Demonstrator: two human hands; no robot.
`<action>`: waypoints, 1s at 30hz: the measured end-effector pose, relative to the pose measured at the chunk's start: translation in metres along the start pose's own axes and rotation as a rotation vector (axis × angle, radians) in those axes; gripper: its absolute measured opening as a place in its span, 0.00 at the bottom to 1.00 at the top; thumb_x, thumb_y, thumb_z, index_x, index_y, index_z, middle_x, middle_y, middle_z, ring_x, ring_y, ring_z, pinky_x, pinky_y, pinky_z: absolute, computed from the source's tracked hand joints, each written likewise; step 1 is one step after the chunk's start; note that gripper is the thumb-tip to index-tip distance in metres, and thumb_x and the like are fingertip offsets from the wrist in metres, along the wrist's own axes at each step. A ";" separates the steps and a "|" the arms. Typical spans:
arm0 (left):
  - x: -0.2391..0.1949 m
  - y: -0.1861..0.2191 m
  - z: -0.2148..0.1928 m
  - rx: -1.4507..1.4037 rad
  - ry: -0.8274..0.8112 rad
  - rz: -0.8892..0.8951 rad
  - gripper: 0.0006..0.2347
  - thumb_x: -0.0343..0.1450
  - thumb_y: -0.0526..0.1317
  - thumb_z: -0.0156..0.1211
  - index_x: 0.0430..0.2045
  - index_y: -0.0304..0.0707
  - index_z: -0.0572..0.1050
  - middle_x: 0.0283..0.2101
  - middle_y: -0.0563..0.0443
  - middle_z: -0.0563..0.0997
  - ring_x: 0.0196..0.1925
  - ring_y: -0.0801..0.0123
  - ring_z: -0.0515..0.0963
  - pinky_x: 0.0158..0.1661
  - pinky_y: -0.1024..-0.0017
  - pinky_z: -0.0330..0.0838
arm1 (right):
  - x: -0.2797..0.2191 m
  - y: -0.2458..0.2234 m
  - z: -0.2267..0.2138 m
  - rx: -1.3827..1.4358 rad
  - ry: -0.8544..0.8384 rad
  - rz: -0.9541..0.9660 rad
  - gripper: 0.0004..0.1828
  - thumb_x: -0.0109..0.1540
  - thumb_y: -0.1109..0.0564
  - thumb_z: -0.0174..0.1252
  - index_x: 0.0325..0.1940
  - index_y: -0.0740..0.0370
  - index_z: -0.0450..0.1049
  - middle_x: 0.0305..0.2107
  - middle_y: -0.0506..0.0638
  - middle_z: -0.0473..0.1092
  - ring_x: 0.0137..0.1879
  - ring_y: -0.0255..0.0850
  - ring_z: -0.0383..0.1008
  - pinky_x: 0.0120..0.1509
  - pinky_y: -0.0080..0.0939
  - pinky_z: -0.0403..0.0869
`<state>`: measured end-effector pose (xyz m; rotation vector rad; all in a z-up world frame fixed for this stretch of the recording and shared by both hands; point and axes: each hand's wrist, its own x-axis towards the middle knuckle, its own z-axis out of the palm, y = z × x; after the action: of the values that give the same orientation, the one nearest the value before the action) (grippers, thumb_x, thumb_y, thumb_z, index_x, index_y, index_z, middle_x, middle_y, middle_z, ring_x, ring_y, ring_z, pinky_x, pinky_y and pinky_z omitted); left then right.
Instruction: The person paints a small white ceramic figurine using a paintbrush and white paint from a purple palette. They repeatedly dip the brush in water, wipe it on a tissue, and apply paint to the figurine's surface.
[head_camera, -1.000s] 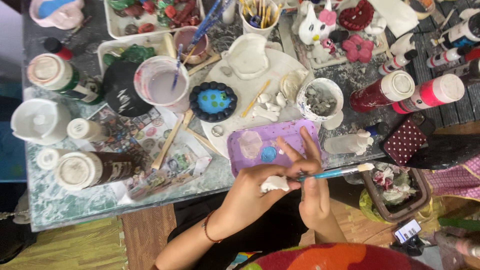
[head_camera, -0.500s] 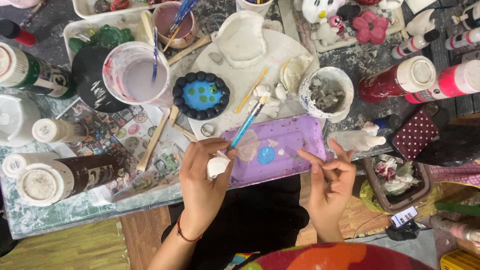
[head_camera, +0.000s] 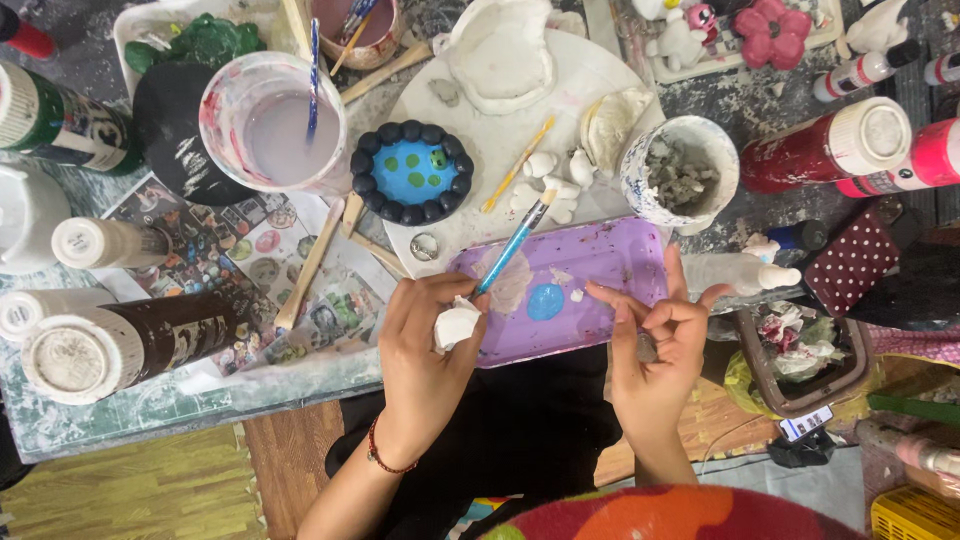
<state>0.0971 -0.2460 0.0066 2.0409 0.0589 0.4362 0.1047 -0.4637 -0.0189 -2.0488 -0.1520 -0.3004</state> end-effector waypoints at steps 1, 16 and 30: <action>0.000 -0.001 0.001 0.002 -0.003 -0.002 0.10 0.65 0.28 0.71 0.36 0.33 0.76 0.43 0.46 0.82 0.44 0.56 0.79 0.45 0.64 0.73 | 0.000 -0.001 0.001 0.018 -0.003 -0.011 0.12 0.70 0.69 0.49 0.47 0.61 0.53 0.68 0.69 0.63 0.62 0.48 0.77 0.82 0.64 0.11; -0.003 -0.007 0.003 -0.017 -0.044 -0.053 0.12 0.65 0.29 0.72 0.37 0.33 0.75 0.44 0.48 0.83 0.41 0.58 0.77 0.41 0.66 0.72 | 0.001 -0.007 0.003 -0.013 -0.052 -0.008 0.11 0.71 0.68 0.50 0.47 0.61 0.54 0.69 0.70 0.62 0.59 0.47 0.81 0.83 0.65 0.12; -0.004 -0.008 0.003 -0.013 -0.042 -0.037 0.12 0.65 0.29 0.72 0.37 0.33 0.75 0.45 0.47 0.83 0.44 0.57 0.78 0.44 0.66 0.73 | 0.003 -0.005 0.002 -0.209 -0.055 -0.144 0.16 0.67 0.69 0.51 0.44 0.59 0.50 0.47 0.53 0.77 0.75 0.50 0.59 0.81 0.68 0.23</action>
<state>0.0956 -0.2458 -0.0024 2.0319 0.0675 0.3696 0.1069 -0.4595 -0.0151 -2.2584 -0.3144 -0.3623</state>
